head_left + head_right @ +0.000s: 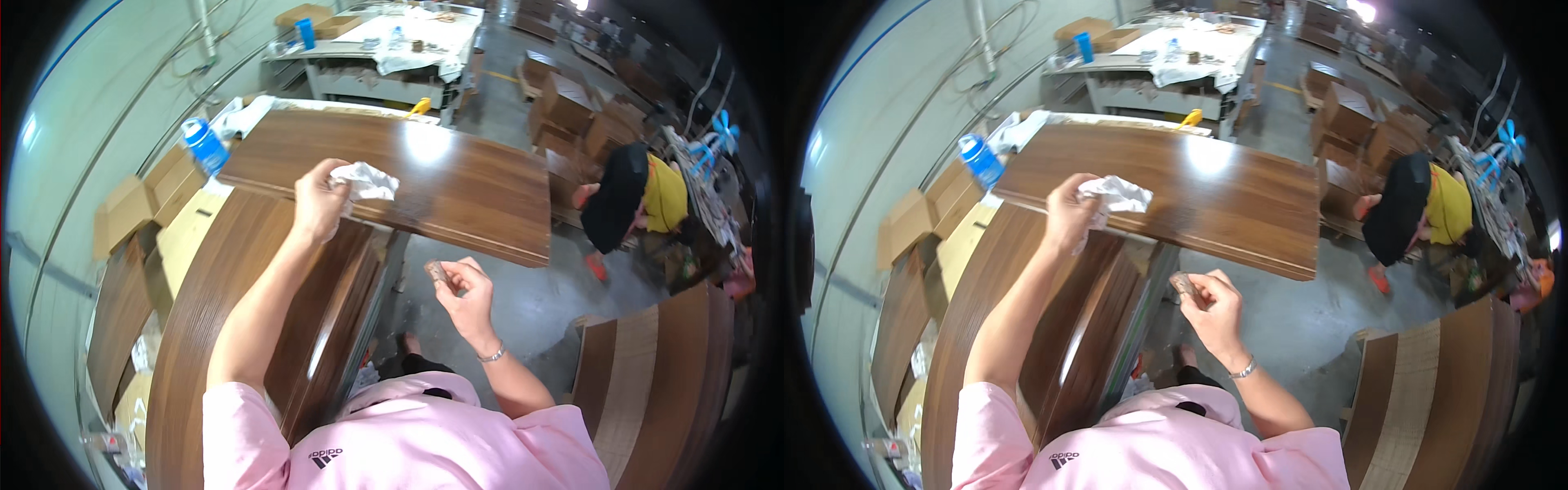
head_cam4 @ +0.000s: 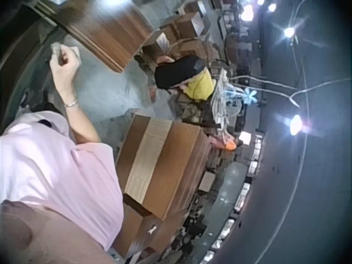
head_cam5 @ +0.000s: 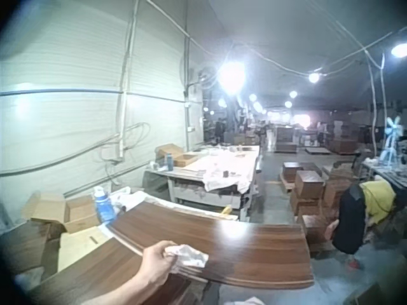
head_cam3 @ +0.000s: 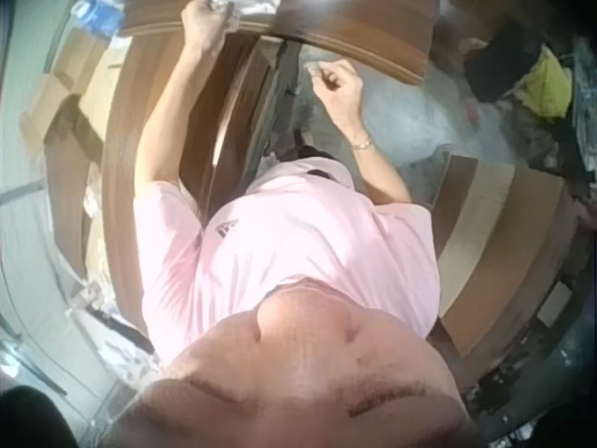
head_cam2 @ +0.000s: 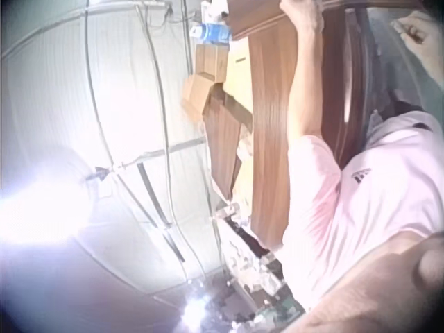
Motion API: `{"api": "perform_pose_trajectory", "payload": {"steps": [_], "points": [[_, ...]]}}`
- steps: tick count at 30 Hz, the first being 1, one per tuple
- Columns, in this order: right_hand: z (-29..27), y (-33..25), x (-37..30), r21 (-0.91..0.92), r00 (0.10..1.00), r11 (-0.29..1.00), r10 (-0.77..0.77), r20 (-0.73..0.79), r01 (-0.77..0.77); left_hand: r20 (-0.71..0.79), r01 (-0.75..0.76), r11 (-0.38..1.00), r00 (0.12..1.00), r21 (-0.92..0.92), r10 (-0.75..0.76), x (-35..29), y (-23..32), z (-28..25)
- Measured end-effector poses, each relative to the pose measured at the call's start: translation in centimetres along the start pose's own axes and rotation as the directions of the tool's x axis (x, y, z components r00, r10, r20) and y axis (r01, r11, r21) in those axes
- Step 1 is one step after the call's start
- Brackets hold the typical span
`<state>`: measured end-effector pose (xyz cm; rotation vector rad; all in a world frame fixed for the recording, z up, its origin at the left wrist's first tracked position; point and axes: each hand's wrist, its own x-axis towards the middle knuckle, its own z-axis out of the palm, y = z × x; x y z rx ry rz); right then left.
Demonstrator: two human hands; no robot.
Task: The person smooths the edges and surfaces of wooden panels using a scraper, wipes them down with a cloth, and stacks the panels together.
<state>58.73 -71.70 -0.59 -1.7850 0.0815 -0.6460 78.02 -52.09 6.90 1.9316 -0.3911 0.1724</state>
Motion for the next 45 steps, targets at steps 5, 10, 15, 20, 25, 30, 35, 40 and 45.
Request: {"api": "perform_pose_trajectory", "payload": {"steps": [5,10,15,20,25,30,35,40,45], "points": [[6.5,-0.5,4.1,-0.078,0.962,0.967,-0.228,0.152,0.241,-0.198,0.004,0.983,0.98,0.184,0.033,-8.5,-2.9,-13.1],[9.5,0.0,7.5,-0.234,0.975,0.949,-0.189,0.119,0.212,-0.507,0.283,0.904,0.858,0.321,-0.089,-23.4,-6.8,-27.5],[10.6,-2.5,0.7,-0.164,0.911,0.921,-0.299,0.285,0.353,-0.665,0.372,0.862,0.745,0.344,-0.056,-37.0,-7.9,-34.0],[11.7,-8.1,-10.8,0.06,0.793,0.899,-0.413,0.448,0.435,-0.453,0.184,0.721,0.869,0.668,0.198,-37.1,-6.3,-31.9],[12.2,-8.0,-7.8,-0.055,0.852,0.877,-0.447,0.274,0.478,-0.417,0.172,0.692,0.886,0.701,0.202,-36.8,-5.7,-31.6],[12.1,-5.5,-4.3,-0.266,0.97,0.934,-0.217,0.108,0.238,-0.375,0.188,0.645,0.912,0.741,0.166,-36.5,-5.5,-31.3],[13.1,-8.1,-12.0,-0.135,0.935,0.94,-0.28,0.218,0.314,-0.365,0.168,0.622,0.909,0.765,0.203,-36.5,-5.9,-31.4],[13.7,-11.2,-19.4,0.058,0.835,0.895,-0.434,0.337,0.442,-0.365,0.175,0.603,0.908,0.778,0.207,-36.8,-5.9,-31.7],[13.6,-12.2,-21.7,0.159,0.781,0.885,-0.462,0.421,0.438,-0.376,0.182,0.622,0.906,0.762,0.196,-37.0,-5.8,-31.1]]}}
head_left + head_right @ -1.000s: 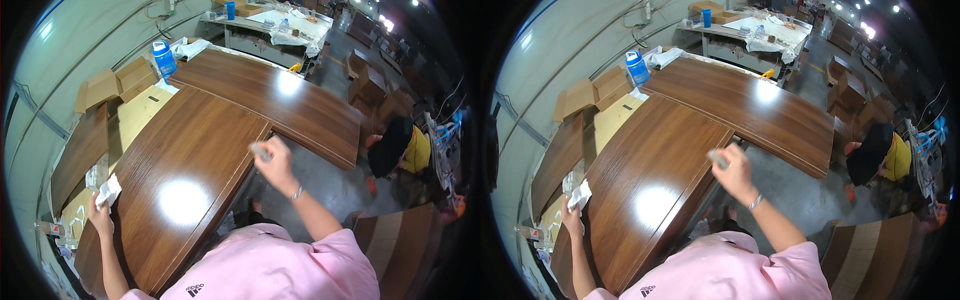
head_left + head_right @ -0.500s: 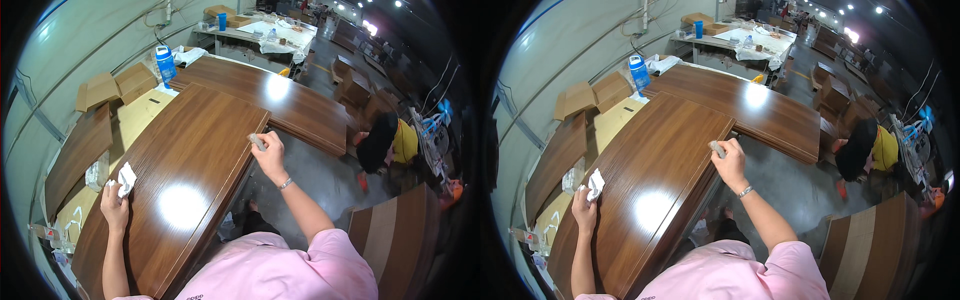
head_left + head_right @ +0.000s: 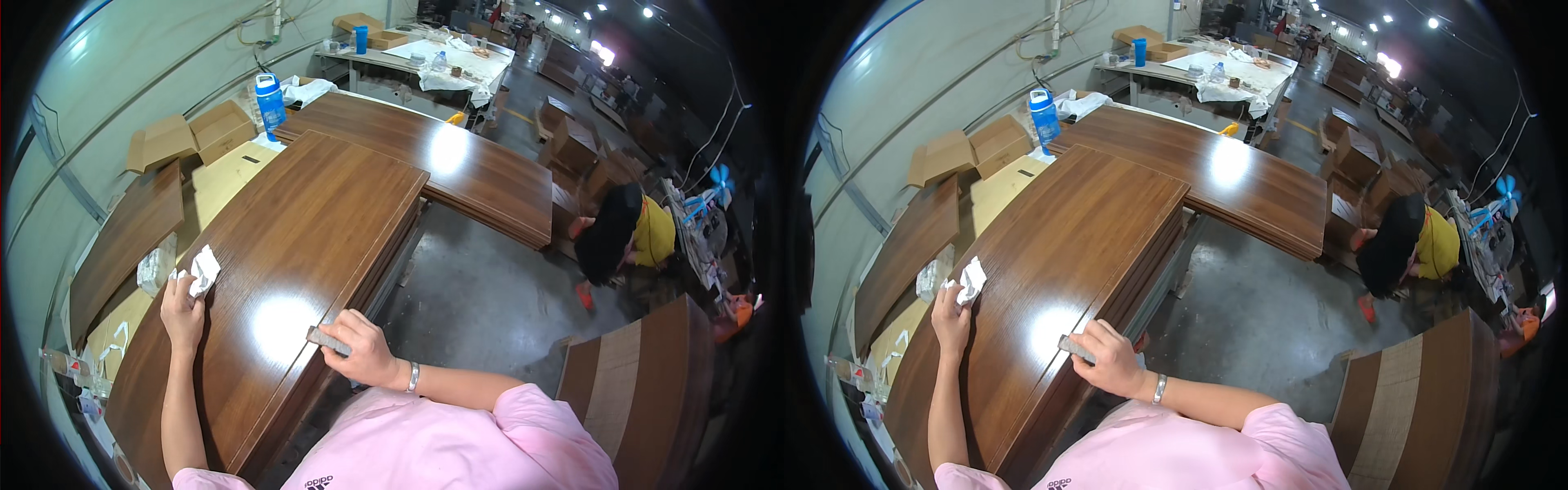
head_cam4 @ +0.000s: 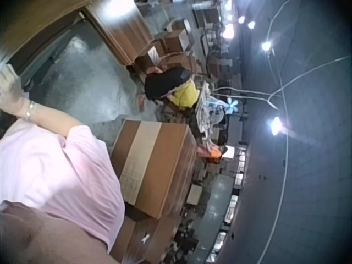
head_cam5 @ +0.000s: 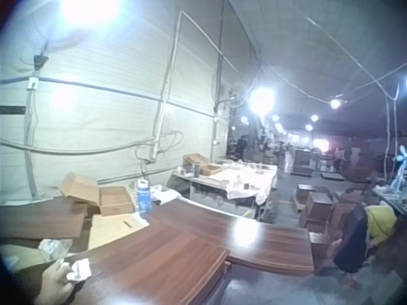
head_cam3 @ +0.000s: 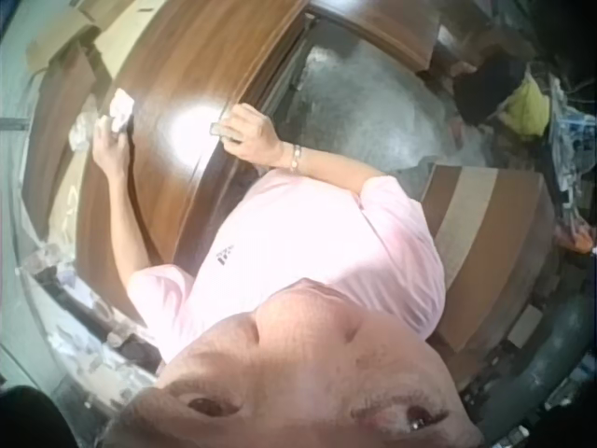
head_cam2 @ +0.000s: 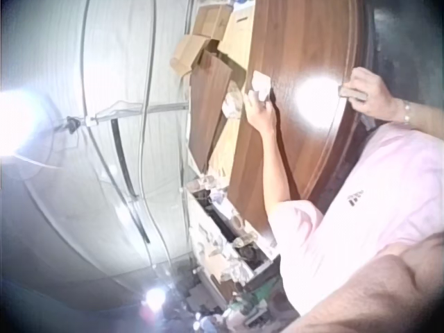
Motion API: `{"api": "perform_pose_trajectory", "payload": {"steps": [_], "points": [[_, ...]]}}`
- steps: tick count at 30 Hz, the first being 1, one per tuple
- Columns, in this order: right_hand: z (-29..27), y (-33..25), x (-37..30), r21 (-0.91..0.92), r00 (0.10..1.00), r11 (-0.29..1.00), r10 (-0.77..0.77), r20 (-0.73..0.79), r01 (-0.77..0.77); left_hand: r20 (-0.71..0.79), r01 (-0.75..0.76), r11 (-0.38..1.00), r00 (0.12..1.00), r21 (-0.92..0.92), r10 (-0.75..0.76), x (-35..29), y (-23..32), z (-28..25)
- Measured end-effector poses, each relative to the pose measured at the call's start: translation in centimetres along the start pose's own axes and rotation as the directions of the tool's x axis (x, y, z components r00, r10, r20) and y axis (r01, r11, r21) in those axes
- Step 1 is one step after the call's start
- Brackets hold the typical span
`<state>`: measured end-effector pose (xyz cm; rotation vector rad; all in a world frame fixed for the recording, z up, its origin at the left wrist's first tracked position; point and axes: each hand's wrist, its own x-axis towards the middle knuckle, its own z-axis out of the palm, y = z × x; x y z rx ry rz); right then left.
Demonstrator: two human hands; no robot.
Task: The person smooths the edges and surfaces of wooden panels using a scraper, wipes them down with a cloth, and stacks the panels together.
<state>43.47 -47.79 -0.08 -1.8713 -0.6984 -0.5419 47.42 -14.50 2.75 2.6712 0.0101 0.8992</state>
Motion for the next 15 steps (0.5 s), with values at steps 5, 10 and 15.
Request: {"api": "perform_pose_trajectory", "payload": {"steps": [5,10,15], "points": [[-2.8,4.8,3.5,-0.157,0.988,0.987,0.019,-0.152,-0.043,0.017,0.014,0.988,1.0,-0.155,-0.011,-2.6,-0.6,-2.0],[-3.2,6.3,4.1,-0.174,0.989,0.98,0.07,-0.134,-0.093,-0.016,0.064,0.998,0.998,-0.01,-0.064,-4.9,-0.7,-3.6],[-3.9,6.6,4.5,-0.132,0.994,0.991,0.018,-0.108,-0.032,0.033,0.12,0.989,0.992,0.082,-0.124,-6.5,1.2,-5.8]]}}
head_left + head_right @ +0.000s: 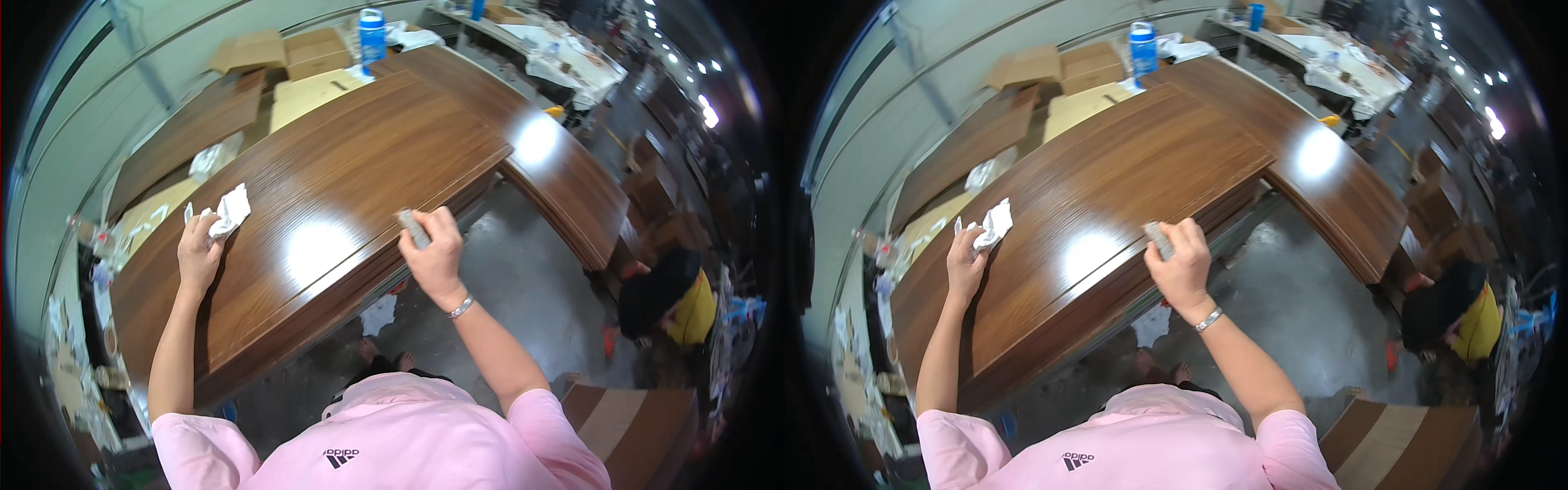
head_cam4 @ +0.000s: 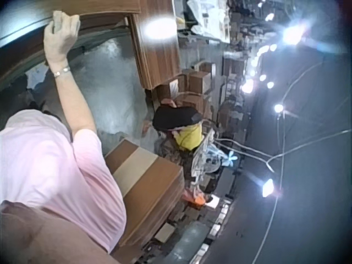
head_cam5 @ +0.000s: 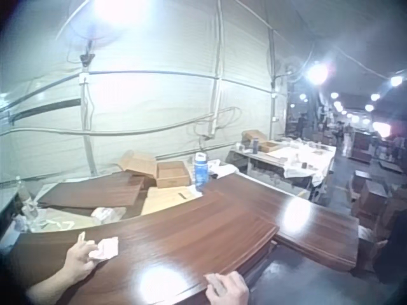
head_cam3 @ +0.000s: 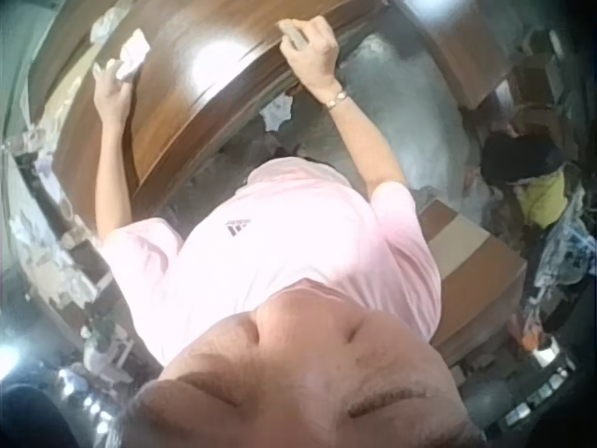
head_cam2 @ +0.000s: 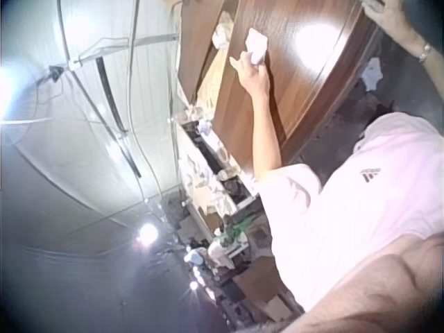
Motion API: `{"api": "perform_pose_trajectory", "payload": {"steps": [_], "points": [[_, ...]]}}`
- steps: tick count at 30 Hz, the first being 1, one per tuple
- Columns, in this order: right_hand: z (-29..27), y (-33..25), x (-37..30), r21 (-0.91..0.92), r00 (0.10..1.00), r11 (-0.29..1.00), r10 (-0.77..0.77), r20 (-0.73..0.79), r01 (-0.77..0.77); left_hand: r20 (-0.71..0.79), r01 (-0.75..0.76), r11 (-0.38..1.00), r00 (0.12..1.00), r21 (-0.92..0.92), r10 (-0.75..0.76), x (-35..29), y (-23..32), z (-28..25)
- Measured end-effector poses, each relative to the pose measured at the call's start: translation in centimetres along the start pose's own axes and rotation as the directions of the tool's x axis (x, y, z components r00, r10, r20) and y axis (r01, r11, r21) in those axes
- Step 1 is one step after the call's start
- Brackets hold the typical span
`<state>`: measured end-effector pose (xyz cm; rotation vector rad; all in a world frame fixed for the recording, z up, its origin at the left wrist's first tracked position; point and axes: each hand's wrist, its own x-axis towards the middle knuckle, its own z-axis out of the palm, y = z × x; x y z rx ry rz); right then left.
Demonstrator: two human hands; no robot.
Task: The person smooths the edges and surfaces of wooden panels using a scraper, wipes them down with a cloth, and stacks the panels together.
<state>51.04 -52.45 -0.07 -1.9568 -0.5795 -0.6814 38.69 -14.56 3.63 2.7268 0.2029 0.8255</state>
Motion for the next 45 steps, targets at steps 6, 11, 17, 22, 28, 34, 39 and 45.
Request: {"api": "perform_pose_trajectory", "payload": {"steps": [6,11,17,22,28,34,39,45], "points": [[0.7,0.7,-0.7,0.01,1.0,1.0,0.021,-0.021,-0.021,-0.085,0.107,0.983,0.992,0.146,-0.095,-7.7,-4.5,-6.1],[2.0,-1.1,-2.2,0.048,0.997,0.996,0.074,-0.015,-0.073,-0.142,0.198,0.926,0.977,0.321,-0.159,-10.7,-5.8,-7.6],[3.4,-5.7,-5.5,0.044,0.999,0.999,0.021,0.026,-0.022,-0.094,0.213,0.941,0.976,0.264,-0.194,-10.8,-5.0,-8.0],[5.5,-10.4,-8.0,0.033,0.998,0.999,-0.024,0.055,0.022,0.075,-0.03,0.993,0.997,0.112,0.021,-12.5,-7.3,-11.9],[9.2,-19.2,-13.1,0.012,0.996,1.0,0.006,0.092,-0.007,0.012,-0.005,0.991,1.0,0.13,0.004,-15.3,-14.9,-15.5],[14.2,-31.1,-20.2,0.046,0.978,0.995,-0.098,0.186,0.091,-0.062,-0.101,0.986,0.992,0.135,0.11,-15.7,-15.6,-15.2],[18.0,-39.9,-25.3,0.135,0.899,0.955,-0.295,0.324,0.264,-0.059,-0.117,0.99,0.991,0.083,0.122,-16.2,-16.2,-15.0],[22.4,-47.4,-30.0,0.385,0.804,0.853,-0.486,0.343,0.351,-0.057,-0.148,0.987,0.987,0.065,0.152,-16.4,-16.1,-15.4]]}}
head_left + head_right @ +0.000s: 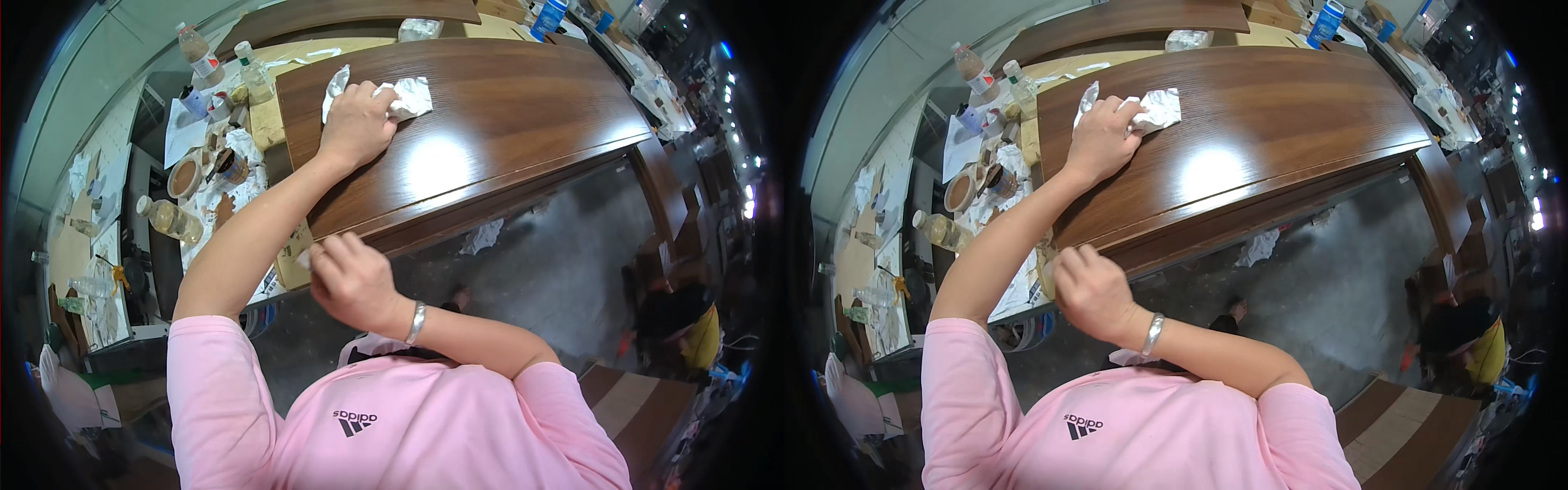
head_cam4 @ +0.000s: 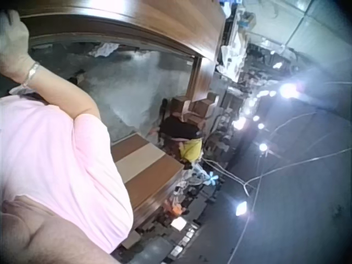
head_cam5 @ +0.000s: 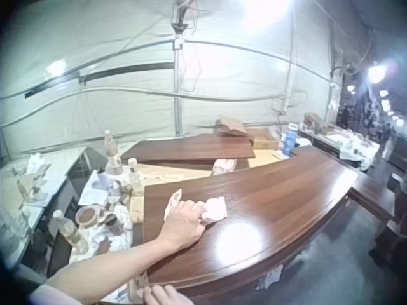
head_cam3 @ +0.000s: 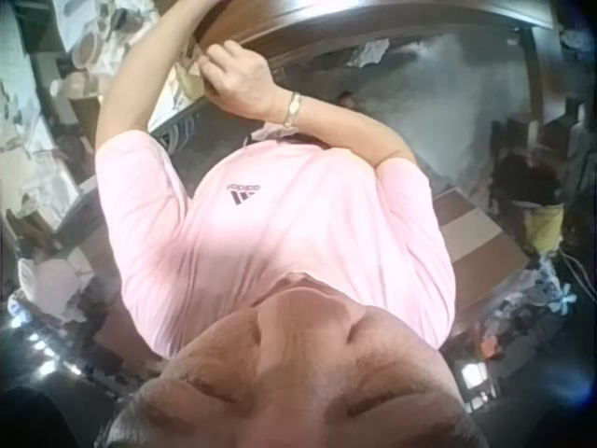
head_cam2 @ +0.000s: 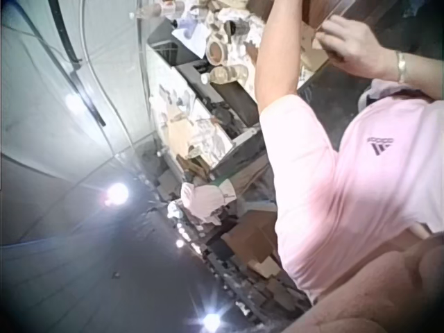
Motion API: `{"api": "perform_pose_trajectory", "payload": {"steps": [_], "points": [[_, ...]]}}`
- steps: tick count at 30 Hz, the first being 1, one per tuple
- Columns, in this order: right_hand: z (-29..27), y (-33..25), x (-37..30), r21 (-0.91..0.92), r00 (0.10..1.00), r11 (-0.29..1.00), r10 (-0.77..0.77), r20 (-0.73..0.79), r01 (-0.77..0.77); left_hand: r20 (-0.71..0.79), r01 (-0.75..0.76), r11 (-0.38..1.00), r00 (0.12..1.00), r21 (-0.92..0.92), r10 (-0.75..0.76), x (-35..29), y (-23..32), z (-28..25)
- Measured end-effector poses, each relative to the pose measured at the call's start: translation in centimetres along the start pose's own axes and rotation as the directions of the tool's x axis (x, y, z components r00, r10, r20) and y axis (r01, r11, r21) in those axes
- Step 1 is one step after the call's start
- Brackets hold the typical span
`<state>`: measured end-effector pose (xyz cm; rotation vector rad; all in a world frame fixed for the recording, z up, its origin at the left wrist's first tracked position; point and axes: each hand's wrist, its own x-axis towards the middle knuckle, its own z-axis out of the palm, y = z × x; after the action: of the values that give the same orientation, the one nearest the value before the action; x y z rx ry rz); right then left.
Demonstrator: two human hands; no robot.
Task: The person smooths the edges and surfaces of wooden panels using a scraper, wipes them down with a cloth, and stacks the panels together.
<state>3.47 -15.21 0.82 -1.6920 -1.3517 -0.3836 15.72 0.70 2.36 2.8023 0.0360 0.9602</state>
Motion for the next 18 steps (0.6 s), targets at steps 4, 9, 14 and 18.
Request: {"api": "perform_pose_trajectory", "payload": {"steps": [4,9,14,18], "points": [[0.7,-1.6,-0.6,0.074,0.997,0.994,-0.077,0.025,0.075,0.024,0.012,1.0,1.0,-0.02,-0.012,-0.2,-0.1,-0.2],[-0.8,0.0,-0.4,-0.045,0.999,0.999,-0.019,0.027,0.021,0.052,0.002,0.999,0.999,-0.032,-0.001,0.0,-0.1,-0.3],[-5.9,3.0,-1.3,-0.156,0.978,0.971,0.161,-0.136,-0.181,0.061,-0.019,0.998,0.998,-0.06,0.022,0.0,-0.1,-0.2],[-11.8,6.7,-4.7,-0.194,0.856,0.857,0.403,-0.324,-0.477,0.056,-0.045,0.997,0.997,-0.064,0.049,-0.2,-0.7,-0.2]]}}
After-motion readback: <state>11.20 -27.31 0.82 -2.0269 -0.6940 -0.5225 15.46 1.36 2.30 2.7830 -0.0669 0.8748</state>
